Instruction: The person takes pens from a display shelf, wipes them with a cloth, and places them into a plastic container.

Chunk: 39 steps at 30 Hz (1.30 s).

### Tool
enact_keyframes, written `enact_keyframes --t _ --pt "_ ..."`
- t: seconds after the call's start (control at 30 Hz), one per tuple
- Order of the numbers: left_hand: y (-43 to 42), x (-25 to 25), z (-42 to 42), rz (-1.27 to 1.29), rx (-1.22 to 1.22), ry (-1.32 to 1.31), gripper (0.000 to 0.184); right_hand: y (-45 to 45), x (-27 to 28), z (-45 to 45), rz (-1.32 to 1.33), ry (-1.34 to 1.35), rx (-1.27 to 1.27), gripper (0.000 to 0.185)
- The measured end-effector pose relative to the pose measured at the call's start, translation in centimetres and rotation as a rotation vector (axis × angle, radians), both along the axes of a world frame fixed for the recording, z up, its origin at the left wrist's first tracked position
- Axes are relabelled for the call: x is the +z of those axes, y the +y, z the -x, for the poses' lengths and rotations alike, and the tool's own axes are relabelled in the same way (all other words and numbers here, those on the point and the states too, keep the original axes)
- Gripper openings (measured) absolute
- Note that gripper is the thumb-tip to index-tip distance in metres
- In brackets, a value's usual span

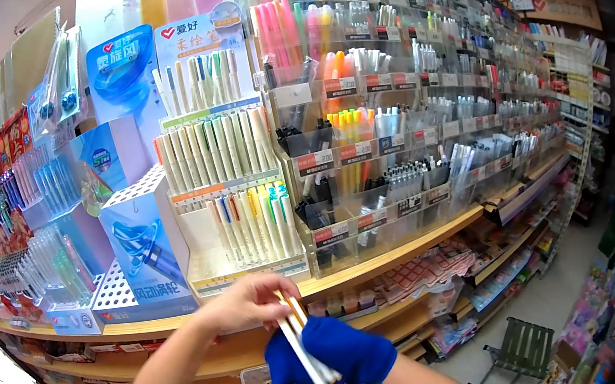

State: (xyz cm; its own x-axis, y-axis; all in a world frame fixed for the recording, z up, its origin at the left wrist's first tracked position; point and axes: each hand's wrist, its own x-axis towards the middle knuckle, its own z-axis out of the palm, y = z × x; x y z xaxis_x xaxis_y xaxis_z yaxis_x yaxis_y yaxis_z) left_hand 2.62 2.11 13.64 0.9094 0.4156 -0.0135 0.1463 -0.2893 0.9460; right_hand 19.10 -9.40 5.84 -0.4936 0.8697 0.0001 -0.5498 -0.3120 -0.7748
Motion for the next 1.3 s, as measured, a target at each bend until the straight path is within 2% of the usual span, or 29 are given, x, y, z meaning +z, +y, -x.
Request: enact_keyframes --t 0.07,0.1,0.2,0.23,0.27,0.33,0.37,0.47,0.57,0.6,0.67,0.7,0.77,0.8,0.87,0.9,1.0,1.07,1.1,1.2,1.27,1.3 --pt "0.2 -2.6 0.0 0.091 -0.037 -0.038 0.021 -0.3 -2.2 0.1 -0.171 -0.35 -0.192 0.027" --pt "0.1 -3.4 0.2 0.112 -0.042 -0.08 0.022 -0.8 -2.1 -0.2 -0.035 -0.113 0.006 0.022" --pt "-1.8 -7.2 -0.2 0.134 0.121 -0.294 0.035 -1.0 -1.8 -0.2 0.007 -0.248 -0.021 0.018" --pt "-2.7 -8.6 -0.3 0.246 0.187 -0.374 0.041 -1.4 -1.3 0.4 0.06 -0.164 -0.055 0.018" --pt "-4.0 -9.0 -0.4 0.246 0.302 -0.426 0.045 -1.3 -1.4 0.4 0.003 -0.294 -0.114 0.018" --pt "-4.6 -12.3 -0.5 0.3 0.409 -0.363 0.048 -1.0 -1.6 0.4 -0.115 -0.553 -0.229 0.017" --pt "-4.8 -13.6 -0.8 0.437 0.353 -0.383 0.048 -0.7 -1.1 0.6 -0.159 -0.775 -0.18 0.018" --pt "-6.0 -13.2 -1.0 0.653 0.283 -0.508 0.037 0.4 -5.5 1.1 -0.41 -0.651 -0.182 0.02" --pt "-5.8 -14.3 -0.9 0.777 0.315 -0.524 0.035 0.3 -6.7 1.2 -0.259 -0.591 -0.143 0.023" --pt "-5.6 -14.9 -0.8 0.712 0.316 -0.538 0.035 0.5 -7.6 1.2 -0.189 -0.557 -0.145 0.023" --pt "-5.3 -15.9 -0.5 0.575 0.312 -0.552 0.035 0.8 -8.3 0.9 -0.482 -0.706 -0.111 0.021" --pt "-5.3 -16.0 -0.3 0.631 0.346 -0.598 0.035 0.6 -7.8 0.9 -0.607 -0.748 -0.068 0.021" --pt "-4.8 -15.4 0.5 0.736 0.423 -0.686 0.035 -0.4 -6.6 1.5 0.004 -0.475 0.062 0.02" --pt "-4.3 -15.7 1.0 0.797 0.451 -0.712 0.035 -1.0 -6.2 1.5 0.052 -0.5 0.063 0.019" --pt "-3.5 -17.0 1.5 0.872 0.353 -0.813 0.034 -1.7 -5.8 1.0 0.142 -0.556 0.074 0.017" --pt "-3.4 -16.9 2.0 0.923 0.356 -0.857 0.034 -2.0 -6.1 1.5 0.086 -0.706 -0.035 0.014" --pt "-3.0 -16.6 2.9 1.03 0.334 -0.959 0.033 -2.3 -2.7 1.2 0.041 -0.917 0.035 0.014" --pt "-3.0 -17.0 2.7 1.049 0.282 -0.982 0.032 -1.6 -1.7 0.8 -0.506 -1.077 -0.017 0.017" --pt "-3.2 -17.1 2.4 1.069 0.243 -0.987 0.031 -1.0 -2.3 0.7 -0.628 -1.053 -0.115 0.019" --pt "-3.8 -17.1 1.4 1.078 0.153 -0.961 0.032 -0.3 -1.6 1.2 -0.56 -0.897 -0.156 0.032" --pt "-4.1 -17.3 0.7 1.005 0.131 -0.927 0.032 1.3 -2.6 -0.3 -0.958 -1.174 0.016 0.036" --pt "-4.3 -17.3 0.4 0.975 0.163 -0.915 0.031 1.8 -3.4 -0.1 -1.18 -1.14 -0.091 0.029"
